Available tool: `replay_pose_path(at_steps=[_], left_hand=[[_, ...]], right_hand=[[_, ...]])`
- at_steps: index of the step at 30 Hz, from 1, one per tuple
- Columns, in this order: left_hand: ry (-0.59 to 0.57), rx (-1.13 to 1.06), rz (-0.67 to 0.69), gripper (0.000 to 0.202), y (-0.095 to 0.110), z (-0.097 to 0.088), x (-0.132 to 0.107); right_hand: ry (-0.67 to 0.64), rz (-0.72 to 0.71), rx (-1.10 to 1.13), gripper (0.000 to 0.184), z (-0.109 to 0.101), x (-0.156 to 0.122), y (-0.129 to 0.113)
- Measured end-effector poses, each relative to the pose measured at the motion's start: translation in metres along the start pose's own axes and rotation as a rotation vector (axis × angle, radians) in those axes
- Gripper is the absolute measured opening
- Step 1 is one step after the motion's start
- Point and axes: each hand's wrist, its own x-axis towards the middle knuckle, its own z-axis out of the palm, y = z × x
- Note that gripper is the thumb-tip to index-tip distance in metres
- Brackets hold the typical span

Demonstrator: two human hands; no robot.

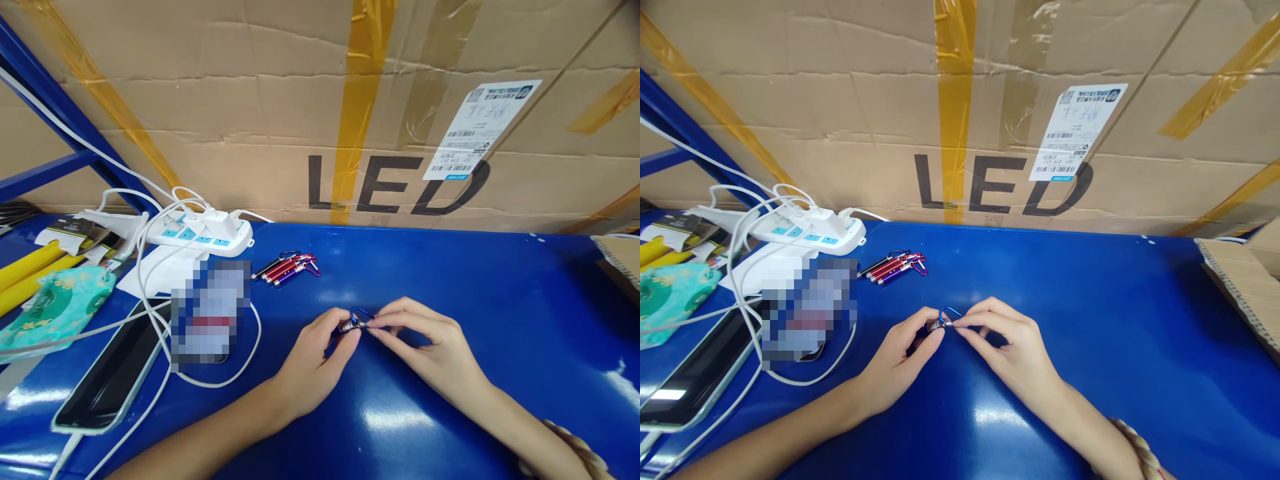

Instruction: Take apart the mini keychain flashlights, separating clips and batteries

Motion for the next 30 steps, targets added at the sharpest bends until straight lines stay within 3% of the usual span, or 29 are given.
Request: replay_pose_path(at_steps=[4,11,17,20,23,26,30], left_hand=[[-0.01,-0.01,-0.075,0.025,0.003,-0.001,0.001],[-0.042,-0.049,-0.104,0.028,0.004,0.0,0.0],[-0.043,-0.033,-0.079,0.019,0.004,0.001,-0.004],[0.008,0.036,-0.038,0.017,0.002,0.003,-0.007],[0.046,0.107,-0.013,0.026,-0.001,0.003,-0.007],[0.063,0.15,-0.025,0.028,-0.002,0.002,-0.006],[0.044,0.197,-0.036,0.028,-0.002,0.002,-0.004]], right_hand=[[-0.017,-0.039,-0.023,0.015,0.001,0.0,-0.001],[-0.008,-0.099,-0.081,0.011,0.001,-0.001,-0.003],[-0.049,-0.183,-0.086,0.011,0.004,-0.006,0.0],[-0.05,-0.148,-0.125,0.007,0.006,-0.011,0.003],[-0.053,-0.124,-0.204,0.019,0.007,-0.014,0.004],[-0.12,-0.223,-0.235,0.034,0.005,-0.013,0.003],[-0.182,-0.264,-0.315,0.037,0.003,-0.01,0.001]])
